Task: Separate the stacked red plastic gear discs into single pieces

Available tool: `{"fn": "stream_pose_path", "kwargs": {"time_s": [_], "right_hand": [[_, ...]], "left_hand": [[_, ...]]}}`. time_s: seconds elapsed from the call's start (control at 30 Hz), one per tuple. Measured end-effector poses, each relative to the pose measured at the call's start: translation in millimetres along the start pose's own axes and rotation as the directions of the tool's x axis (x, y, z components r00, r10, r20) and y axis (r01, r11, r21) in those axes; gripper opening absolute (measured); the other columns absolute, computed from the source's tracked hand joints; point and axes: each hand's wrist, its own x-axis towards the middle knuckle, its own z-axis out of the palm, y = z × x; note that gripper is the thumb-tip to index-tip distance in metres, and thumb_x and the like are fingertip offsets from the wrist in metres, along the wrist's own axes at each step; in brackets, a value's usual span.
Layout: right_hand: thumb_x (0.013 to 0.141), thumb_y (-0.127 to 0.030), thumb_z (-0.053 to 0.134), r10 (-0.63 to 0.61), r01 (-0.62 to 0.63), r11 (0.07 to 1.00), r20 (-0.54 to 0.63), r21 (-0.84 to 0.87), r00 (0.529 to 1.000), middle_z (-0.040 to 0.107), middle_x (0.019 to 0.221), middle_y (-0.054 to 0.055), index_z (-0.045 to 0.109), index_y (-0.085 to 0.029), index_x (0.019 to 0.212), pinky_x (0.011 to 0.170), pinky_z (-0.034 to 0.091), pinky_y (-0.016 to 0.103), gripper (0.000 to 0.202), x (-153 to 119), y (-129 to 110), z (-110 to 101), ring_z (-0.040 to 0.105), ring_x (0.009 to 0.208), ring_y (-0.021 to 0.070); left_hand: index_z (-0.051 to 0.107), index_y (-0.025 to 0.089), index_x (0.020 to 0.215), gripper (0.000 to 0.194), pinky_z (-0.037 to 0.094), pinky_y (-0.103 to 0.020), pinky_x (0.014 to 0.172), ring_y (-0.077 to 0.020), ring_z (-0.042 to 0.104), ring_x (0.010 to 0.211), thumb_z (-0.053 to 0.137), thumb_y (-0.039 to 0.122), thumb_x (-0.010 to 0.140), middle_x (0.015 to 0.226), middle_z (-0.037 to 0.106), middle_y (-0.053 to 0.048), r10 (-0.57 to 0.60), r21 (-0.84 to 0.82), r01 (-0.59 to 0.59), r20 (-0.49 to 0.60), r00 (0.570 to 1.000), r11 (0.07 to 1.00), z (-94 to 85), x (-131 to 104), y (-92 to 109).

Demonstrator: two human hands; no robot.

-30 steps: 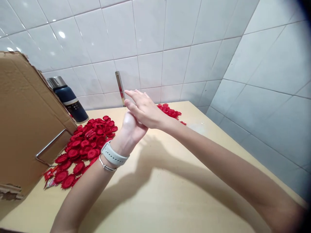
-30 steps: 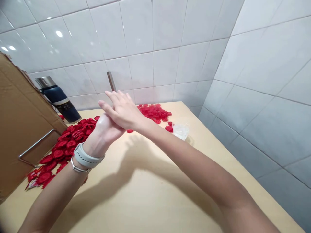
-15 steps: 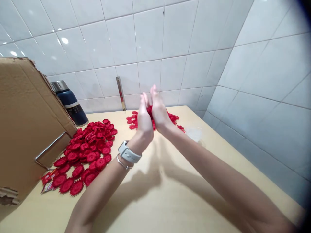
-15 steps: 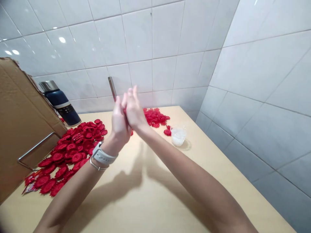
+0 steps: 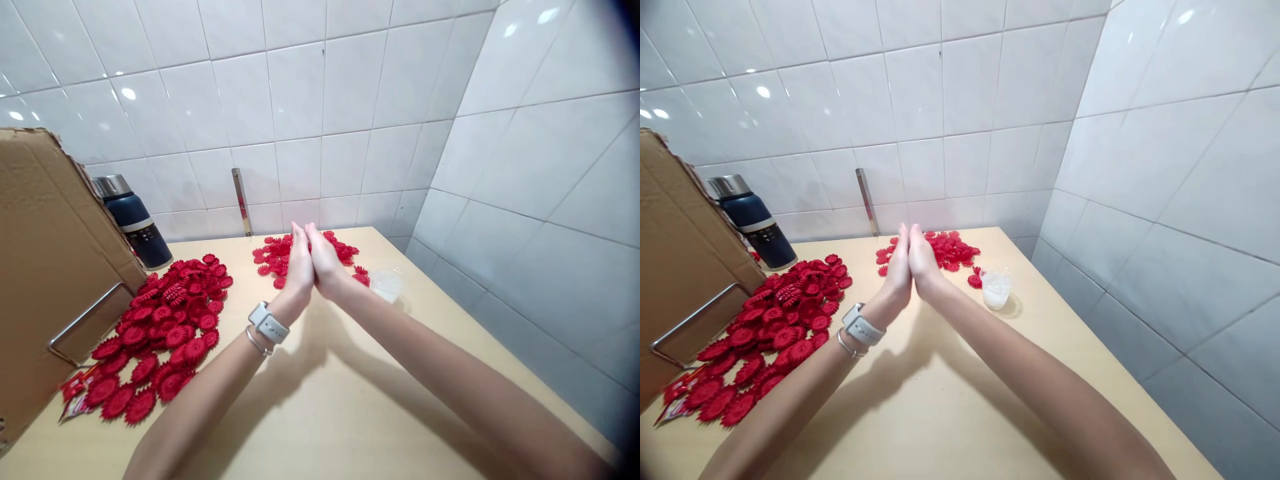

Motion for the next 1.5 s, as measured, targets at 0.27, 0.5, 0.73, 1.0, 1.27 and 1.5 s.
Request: {"fn": "stream_pose_path", "kwargs": {"time_s": [0.27,0.5,0.73,1.0,1.27,1.5], "right_hand": [[0.089,-0.054,0.018,-0.298,0.351,0.876,0.199,-0.332,0.933,0.011,0.148,-0.003,0.016,-0.026,0.14,0.11,0.002,0.043,0.058,11,-1,-12,0.002,0.135,0.0155],[0.091,-0.05,0.015,-0.464,0.711,0.574,0.554,-0.407,0.692,0.019,0.146,-0.003,0.016,-0.026,0.14,0.11,0.0,0.041,0.055,13,-9,-21,0.011,0.134,0.0131],[0.091,-0.047,0.014,-0.426,0.772,0.435,0.65,-0.463,0.629,0.028,0.143,0.005,0.021,-0.015,0.139,0.111,0.001,0.036,0.058,11,-13,-33,0.016,0.133,0.0116],[0.091,-0.046,0.023,-0.331,0.585,0.525,0.484,-0.619,0.81,0.041,0.136,0.01,0.037,-0.019,0.132,0.107,0.015,0.05,0.051,-24,14,-56,0.029,0.129,0.023],[0.092,-0.046,0.021,-0.32,0.408,0.674,0.256,-0.615,0.912,0.055,0.12,0.01,0.042,-0.022,0.125,0.091,0.038,0.042,0.046,-29,-14,-56,0.049,0.111,0.0227],[0.091,-0.047,0.024,-0.299,0.367,0.75,0.213,-0.551,0.93,0.062,0.105,0.008,0.046,-0.022,0.118,0.083,0.042,0.038,0.043,-28,-15,-51,0.055,0.099,0.0223]], "left_hand": [[0.058,0.021,0.109,0.036,0.036,-0.025,0.099,-0.0154,0.039,0.123,0.031,0.036,0.091,0.127,0.052,-0.002,0.048,-0.25,-0.008,0.154,0.987,0.968,2.1,-20,2],[0.059,0.02,0.104,0.034,0.046,-0.027,0.088,-0.016,0.051,0.11,0.028,0.025,0.091,0.109,0.063,-0.005,-0.019,-0.352,0.106,0.242,0.97,0.93,-1.7,-23,17],[0.063,0.018,0.09,0.033,0.049,-0.023,0.077,-0.0145,0.06,0.088,0.03,0.02,0.09,0.088,0.066,-0.004,-0.124,-0.386,0.221,0.259,0.958,0.896,-10.2,-24,12],[0.061,0.012,0.072,0.027,0.048,-0.027,0.075,-0.0137,0.058,0.071,0.037,0.008,0.084,0.074,0.062,-0.008,-0.396,-0.29,0.464,0.265,0.879,0.837,-28.9,-62,-2],[0.044,0.015,0.051,0.036,0.027,-0.015,0.034,-0.0052,0.035,0.036,0.044,0.03,0.084,0.044,0.038,0.004,-0.381,-0.195,0.386,0.067,0.922,0.902,-40.1,-48,-9],[0.027,0.018,0.042,0.04,0.01,-0.016,0.031,-0.0042,0.019,0.03,0.038,0.017,0.08,0.038,0.023,0.007,-0.301,-0.131,0.31,0.087,0.95,0.942,-34.2,-38,-6]]}}
